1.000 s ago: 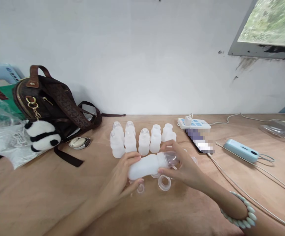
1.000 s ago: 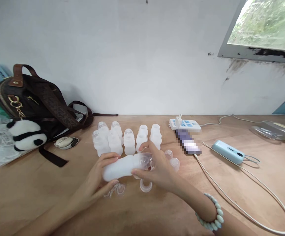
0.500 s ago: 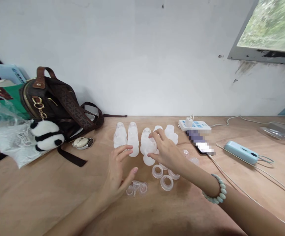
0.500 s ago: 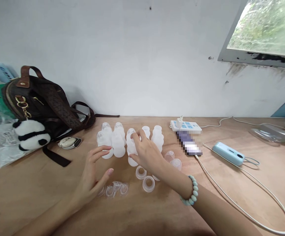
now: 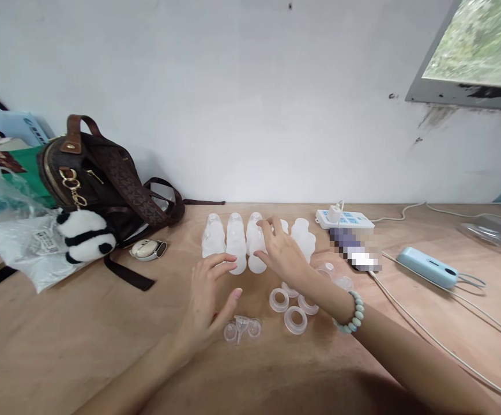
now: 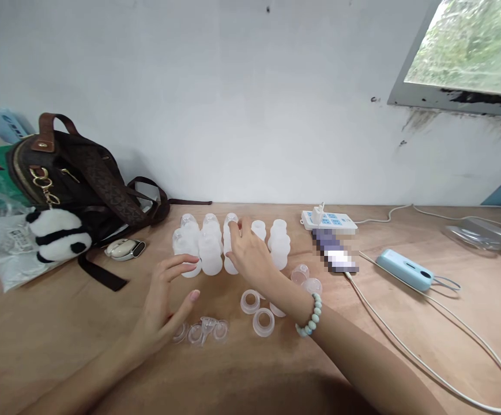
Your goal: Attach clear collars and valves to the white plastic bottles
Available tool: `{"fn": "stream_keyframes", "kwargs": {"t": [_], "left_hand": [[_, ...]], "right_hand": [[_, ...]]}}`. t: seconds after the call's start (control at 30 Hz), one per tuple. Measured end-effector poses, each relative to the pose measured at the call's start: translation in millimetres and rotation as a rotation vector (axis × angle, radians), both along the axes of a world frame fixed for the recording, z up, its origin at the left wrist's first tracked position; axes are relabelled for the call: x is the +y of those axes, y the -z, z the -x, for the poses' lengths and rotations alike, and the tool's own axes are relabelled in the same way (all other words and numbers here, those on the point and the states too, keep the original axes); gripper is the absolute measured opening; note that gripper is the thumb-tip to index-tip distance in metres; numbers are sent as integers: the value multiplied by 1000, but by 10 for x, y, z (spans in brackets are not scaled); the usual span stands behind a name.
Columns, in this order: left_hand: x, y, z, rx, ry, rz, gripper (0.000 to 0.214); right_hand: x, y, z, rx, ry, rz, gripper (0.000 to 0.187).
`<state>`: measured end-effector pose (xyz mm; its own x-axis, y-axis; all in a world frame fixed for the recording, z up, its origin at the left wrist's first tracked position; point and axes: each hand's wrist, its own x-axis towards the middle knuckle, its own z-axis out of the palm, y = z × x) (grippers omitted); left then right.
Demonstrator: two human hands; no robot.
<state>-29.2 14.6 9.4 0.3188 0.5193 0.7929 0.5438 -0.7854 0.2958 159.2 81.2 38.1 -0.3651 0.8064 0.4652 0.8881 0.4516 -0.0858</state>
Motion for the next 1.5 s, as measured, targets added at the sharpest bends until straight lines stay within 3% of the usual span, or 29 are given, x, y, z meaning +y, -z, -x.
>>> {"fn": "stream_keyframes", "kwargs": {"t": [0.17, 0.3, 0.37, 0.47, 0.63, 0.73, 0.83, 0.97, 1.07, 1.17, 1.33, 1.5], "left_hand": [[50, -121, 42, 74, 71, 198, 14], [130, -223, 123, 204, 207, 568, 14], [144, -232, 143, 312, 233, 673, 25], [113, -187, 118, 459, 220, 701, 34], [54, -118, 54, 557, 255, 717, 7], [72, -158, 62, 448, 312, 807, 11], [110, -209, 66, 196, 351, 875, 17], [131, -169, 4, -297, 303, 872, 21], [89, -82, -81, -537, 308, 936, 26], [-6, -26, -168, -540, 344, 969, 26], [-154, -6, -256, -425, 406, 920, 33], [-162, 33, -267, -497, 402, 929, 19]], "right_hand": [[-25, -46, -31, 49, -13, -63, 57], [-203, -130, -222, 65, -78, -104, 26], [-324, -121, -321, -24, -151, -59, 12], [-488, -4, -403, -215, -223, 42, 11], [-574, 240, -396, -361, -230, 167, 14], [-545, 233, -421, -295, -234, 175, 8], [-542, 145, -481, 14, -275, 153, 12], [-624, 103, -500, 456, -467, 41, 30], [-708, 167, -437, 496, -604, -97, 33], [-759, 250, -363, 404, -580, -152, 26], [-757, 332, -310, 386, -535, -101, 20], [-756, 335, -301, 397, -457, -153, 29]]}}
